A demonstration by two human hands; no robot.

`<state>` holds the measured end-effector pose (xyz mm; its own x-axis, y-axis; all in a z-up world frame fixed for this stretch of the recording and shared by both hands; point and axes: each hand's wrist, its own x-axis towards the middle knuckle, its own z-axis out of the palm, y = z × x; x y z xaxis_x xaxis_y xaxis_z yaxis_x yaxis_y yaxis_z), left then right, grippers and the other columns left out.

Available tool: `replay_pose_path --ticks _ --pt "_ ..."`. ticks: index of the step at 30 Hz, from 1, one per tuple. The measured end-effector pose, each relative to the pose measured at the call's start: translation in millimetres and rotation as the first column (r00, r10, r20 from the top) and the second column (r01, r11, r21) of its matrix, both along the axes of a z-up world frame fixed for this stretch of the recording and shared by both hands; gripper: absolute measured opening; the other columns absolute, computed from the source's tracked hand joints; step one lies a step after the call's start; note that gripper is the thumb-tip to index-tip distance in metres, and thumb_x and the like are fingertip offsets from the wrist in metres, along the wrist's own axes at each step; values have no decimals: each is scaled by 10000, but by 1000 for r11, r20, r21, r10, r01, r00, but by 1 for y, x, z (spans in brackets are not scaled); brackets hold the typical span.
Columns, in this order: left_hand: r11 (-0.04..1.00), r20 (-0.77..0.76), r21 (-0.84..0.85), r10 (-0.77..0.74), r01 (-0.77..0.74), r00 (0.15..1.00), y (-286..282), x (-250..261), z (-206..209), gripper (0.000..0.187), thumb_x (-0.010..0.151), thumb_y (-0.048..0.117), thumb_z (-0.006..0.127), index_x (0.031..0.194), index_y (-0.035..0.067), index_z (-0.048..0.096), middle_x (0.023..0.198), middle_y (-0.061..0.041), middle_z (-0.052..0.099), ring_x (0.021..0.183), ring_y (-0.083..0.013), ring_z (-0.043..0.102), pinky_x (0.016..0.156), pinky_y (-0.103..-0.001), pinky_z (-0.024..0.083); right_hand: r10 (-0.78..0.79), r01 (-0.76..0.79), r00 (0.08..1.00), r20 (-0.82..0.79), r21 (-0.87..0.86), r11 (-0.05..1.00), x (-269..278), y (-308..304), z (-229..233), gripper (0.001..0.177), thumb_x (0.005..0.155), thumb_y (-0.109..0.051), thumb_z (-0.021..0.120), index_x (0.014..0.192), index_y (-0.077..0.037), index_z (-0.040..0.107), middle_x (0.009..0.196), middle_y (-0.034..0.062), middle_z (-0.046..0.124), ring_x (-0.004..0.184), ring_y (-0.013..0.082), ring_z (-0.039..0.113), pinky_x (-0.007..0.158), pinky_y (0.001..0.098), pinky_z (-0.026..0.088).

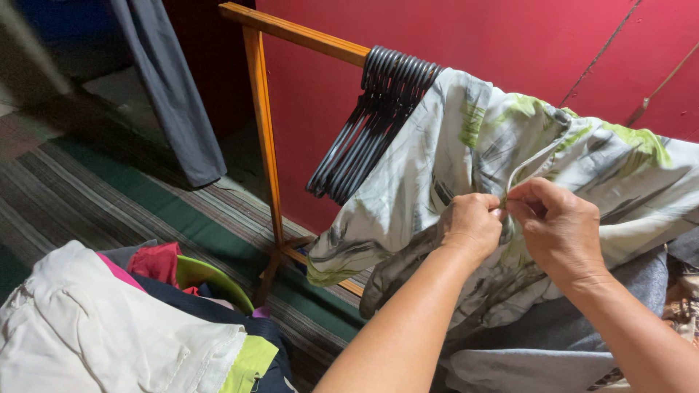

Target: The person picks up clothes from a pile on the floor, places them on hangers, and hangs them on a wooden clothing rack. The person handles several items including a grey shirt, a patterned shirt, a white top, and a pink and green shirt.

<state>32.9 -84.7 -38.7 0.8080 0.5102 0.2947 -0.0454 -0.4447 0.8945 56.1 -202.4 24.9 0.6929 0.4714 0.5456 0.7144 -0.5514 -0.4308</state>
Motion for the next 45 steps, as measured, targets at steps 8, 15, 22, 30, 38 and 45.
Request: replay_pose_path --ticks 8,15,22,30,38,45 --pt "999 -2 -21 -47 47 999 4 -6 8 201 839 274 733 1011 185 785 948 -136 753 886 -336 725 792 -426 555 5 25 936 351 -81 996 30 -7 -14 82 909 -138 787 951 -140 717 955 41 685 996 292 589 882 434 466" --pt "992 -33 -72 -107 104 994 7 -8 -3 204 867 249 731 1039 151 780 946 -142 758 880 -312 733 806 -393 554 -65 90 899 433 -38 995 72 -5 6 80 956 -144 783 921 -184 724 944 0 684 1060 265 575 986 467 370" --pt "972 -63 -149 -194 183 979 15 -10 -9 256 856 263 743 1092 169 762 1008 -112 766 951 -273 743 866 -369 544 -162 175 847 507 22 984 131 -20 31 92 983 -126 707 919 -192 693 989 -47 698 1034 222 525 1054 448 298" --pt "972 -334 21 -212 232 918 23 -16 17 287 915 279 680 1184 218 758 1193 -139 725 1143 -340 668 978 -442 515 -151 146 980 126 51 988 112 -19 66 261 896 -350 761 1078 -173 700 1156 80 660 1167 289 585 1021 472 384" --pt "965 -407 85 -195 250 892 24 9 -5 336 845 181 652 1155 232 770 1220 -116 713 1155 -325 669 1011 -420 508 -529 431 847 -59 -506 747 214 -54 78 869 1043 -777 255 1317 -80 696 1408 238 608 1374 493 452 1128 748 148" --pt "946 -430 159 -193 284 882 28 14 -13 357 831 107 620 1115 238 790 1184 -143 727 1125 -345 677 992 -426 523 -599 380 788 -140 -654 654 231 -51 92 718 999 -708 399 1326 -142 696 1366 186 594 1321 444 473 1126 652 266"
